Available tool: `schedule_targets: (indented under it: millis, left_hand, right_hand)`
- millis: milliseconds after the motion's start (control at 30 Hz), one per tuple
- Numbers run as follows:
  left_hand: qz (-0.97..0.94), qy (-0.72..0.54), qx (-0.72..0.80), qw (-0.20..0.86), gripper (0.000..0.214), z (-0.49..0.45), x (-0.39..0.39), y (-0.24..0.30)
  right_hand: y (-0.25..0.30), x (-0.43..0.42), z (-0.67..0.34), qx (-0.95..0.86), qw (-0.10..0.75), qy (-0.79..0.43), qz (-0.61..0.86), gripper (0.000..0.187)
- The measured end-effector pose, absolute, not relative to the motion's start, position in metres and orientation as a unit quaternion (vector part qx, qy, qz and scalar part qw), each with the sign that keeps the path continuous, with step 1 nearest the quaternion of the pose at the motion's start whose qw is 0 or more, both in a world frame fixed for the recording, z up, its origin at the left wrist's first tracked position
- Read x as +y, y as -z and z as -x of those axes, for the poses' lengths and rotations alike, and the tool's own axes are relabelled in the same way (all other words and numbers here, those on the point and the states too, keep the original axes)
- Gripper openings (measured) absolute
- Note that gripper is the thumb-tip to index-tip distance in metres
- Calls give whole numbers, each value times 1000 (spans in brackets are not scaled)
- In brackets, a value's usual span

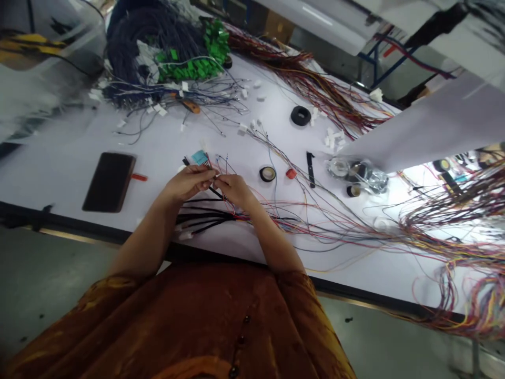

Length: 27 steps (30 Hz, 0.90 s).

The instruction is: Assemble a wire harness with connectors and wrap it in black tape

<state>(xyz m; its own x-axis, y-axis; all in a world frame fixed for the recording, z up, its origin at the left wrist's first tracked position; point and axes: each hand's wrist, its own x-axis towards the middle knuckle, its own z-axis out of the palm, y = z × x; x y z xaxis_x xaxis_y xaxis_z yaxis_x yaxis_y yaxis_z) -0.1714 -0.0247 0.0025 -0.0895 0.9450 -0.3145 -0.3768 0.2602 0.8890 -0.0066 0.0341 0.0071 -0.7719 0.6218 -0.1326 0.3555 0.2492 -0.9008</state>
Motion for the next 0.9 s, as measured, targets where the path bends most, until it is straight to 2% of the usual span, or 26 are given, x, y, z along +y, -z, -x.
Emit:
schedule_targets:
  millis: [100,167,300,400,467,533,633,767,900]
  left_hand:
    - [-280,-532,498,625,28,172,-26,-2]
    - [-296,-538,520,594,30,172,-28,3]
    - [-310,-560,552,534,29,174,-33,13]
    - [-294,-560,562,533,26,176,-34,15]
    - [-278,-554,567,543,25,176,-33,13]
    - [-263,-554,570,547,24,175,-33,11]
    - [-261,-561,569,542,22,174,-33,10]
    - [-238,-566,575,541,19,173,-33,9]
    - [-209,-556,594,543,21,170,-33,4]
  right_hand:
    - [-3,35,8,-753,122,-582,282,32]
    - [-1,33,7,-768,118,-563,283,33]
    - [-5,49,-1,-834,93,-460,289,32]
    - [-9,94,-5,-837,150,-376,369,30]
    - [-9,133,-1,-838,161,-278,441,30]
    - [-6,167,8,-837,113,-195,498,34]
    - [2,196,25,-830,50,-146,536,39]
    - [14,202,40,-837,34,-140,528,42]
    - [20,194,42,-857,32,-129,497,36]
